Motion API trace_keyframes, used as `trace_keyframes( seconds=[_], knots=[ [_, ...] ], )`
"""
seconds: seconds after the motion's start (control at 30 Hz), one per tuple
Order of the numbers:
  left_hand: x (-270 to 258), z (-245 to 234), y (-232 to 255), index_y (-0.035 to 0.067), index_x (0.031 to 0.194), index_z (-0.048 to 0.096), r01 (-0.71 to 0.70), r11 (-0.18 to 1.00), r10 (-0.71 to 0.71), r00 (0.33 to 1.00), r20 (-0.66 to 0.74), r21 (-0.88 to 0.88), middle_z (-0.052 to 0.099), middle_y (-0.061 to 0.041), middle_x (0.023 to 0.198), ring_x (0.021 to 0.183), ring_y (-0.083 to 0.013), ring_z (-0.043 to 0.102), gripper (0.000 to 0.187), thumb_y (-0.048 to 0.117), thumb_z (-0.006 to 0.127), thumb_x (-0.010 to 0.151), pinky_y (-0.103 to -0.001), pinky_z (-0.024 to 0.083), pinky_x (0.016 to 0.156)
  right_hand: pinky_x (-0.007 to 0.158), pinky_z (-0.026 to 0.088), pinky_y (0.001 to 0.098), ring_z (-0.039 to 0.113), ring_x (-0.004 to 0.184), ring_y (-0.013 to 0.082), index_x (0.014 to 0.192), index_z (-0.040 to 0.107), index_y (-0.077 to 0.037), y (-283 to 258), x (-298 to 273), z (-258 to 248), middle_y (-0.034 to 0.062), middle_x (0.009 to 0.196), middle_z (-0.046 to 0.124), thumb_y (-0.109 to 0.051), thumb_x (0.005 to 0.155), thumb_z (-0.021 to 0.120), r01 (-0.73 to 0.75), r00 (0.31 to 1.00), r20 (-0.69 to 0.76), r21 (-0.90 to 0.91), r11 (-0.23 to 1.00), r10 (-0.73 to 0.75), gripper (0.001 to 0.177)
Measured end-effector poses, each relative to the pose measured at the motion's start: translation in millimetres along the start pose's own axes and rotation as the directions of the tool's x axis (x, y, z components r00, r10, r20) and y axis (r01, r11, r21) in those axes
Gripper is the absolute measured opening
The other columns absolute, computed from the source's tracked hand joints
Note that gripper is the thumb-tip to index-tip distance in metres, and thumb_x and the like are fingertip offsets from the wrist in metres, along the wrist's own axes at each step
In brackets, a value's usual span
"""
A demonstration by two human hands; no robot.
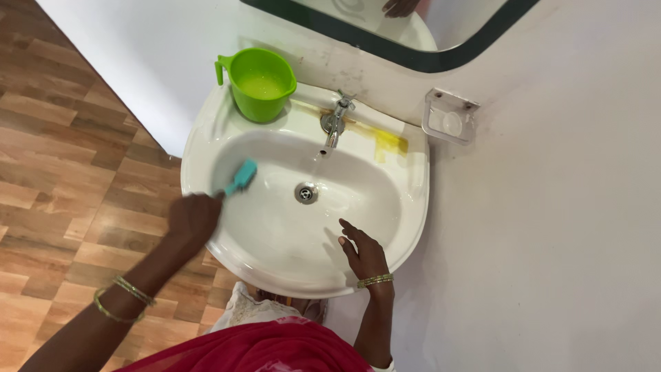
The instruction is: The person scrubs the inside of a white bathroom sink using a blue brush. They repeatedly turn the tap on and off to rinse the sink and the brush while continuing to scrub the basin surface.
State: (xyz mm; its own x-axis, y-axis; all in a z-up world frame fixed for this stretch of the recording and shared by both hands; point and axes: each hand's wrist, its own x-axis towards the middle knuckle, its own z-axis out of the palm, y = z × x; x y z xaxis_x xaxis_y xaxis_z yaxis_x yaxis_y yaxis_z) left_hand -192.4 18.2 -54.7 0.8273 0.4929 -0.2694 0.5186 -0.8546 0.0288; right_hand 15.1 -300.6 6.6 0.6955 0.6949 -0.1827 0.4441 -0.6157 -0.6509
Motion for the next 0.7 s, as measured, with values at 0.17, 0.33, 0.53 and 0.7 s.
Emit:
trace_keyframes(
  seconds=[0.17, 0.33, 0.53, 0.7],
  knots=[
    [62, 54, 41, 0.009, 0.082, 0.074, 0.099, 0.995, -0.1, 0.987, -0.122, -0.018, 0.07, -0.007, 0.067, 0.058, -0.0229, 0.068, 0.05, 0.034, 0.043, 0.112, -0.039, 0.053, 0.053, 0.094, 0.055, 0.041, 0.071, 0.112, 0.0277, 0.142, 0.059, -0.024, -8, -8, -1, 0.0102, 0.121, 0.074, -0.036, 0.098, 0.06, -0.027, 0.998, -0.049, -0.044, 0.999, 0.025, 0.045],
    [57, 94, 180, 0.015, 0.093, 0.075, -0.289, 0.899, 0.256, 0.956, -0.14, -0.329, 0.073, -0.013, 0.075, 0.068, -0.0321, 0.07, 0.032, 0.034, 0.051, 0.101, -0.048, 0.054, 0.065, 0.095, 0.057, 0.0414, 0.071, 0.115, 0.0281, 0.144, 0.058, -0.025, -17, -23, -5, 0.011, 0.124, 0.073, -0.038, 0.099, 0.059, -0.118, 0.99, -0.072, -0.005, 0.993, 0.117, 0.047],
    [50, 85, 138, 0.013, 0.091, 0.077, -0.244, 0.963, 0.213, 0.949, -0.233, -0.115, 0.072, -0.009, 0.078, 0.071, -0.0276, 0.07, 0.028, 0.028, 0.055, 0.099, -0.045, 0.054, 0.064, 0.098, 0.055, 0.0413, 0.07, 0.119, 0.0272, 0.143, 0.059, -0.025, -12, -42, 5, 0.0105, 0.126, 0.073, -0.037, 0.098, 0.06, -0.189, 0.979, -0.084, -0.001, 0.982, 0.188, 0.047],
    [67, 59, 61, 0.015, 0.091, 0.073, -0.076, 0.997, 0.08, 0.955, -0.285, 0.026, 0.071, -0.003, 0.069, 0.063, -0.0195, 0.07, 0.024, 0.021, 0.053, 0.102, -0.035, 0.05, 0.053, 0.098, 0.055, 0.0405, 0.071, 0.118, 0.0271, 0.144, 0.059, -0.024, -11, -64, 9, 0.0113, 0.125, 0.074, -0.035, 0.098, 0.059, -0.207, 0.97, -0.127, 0.005, 0.978, 0.206, 0.047]
  ],
)
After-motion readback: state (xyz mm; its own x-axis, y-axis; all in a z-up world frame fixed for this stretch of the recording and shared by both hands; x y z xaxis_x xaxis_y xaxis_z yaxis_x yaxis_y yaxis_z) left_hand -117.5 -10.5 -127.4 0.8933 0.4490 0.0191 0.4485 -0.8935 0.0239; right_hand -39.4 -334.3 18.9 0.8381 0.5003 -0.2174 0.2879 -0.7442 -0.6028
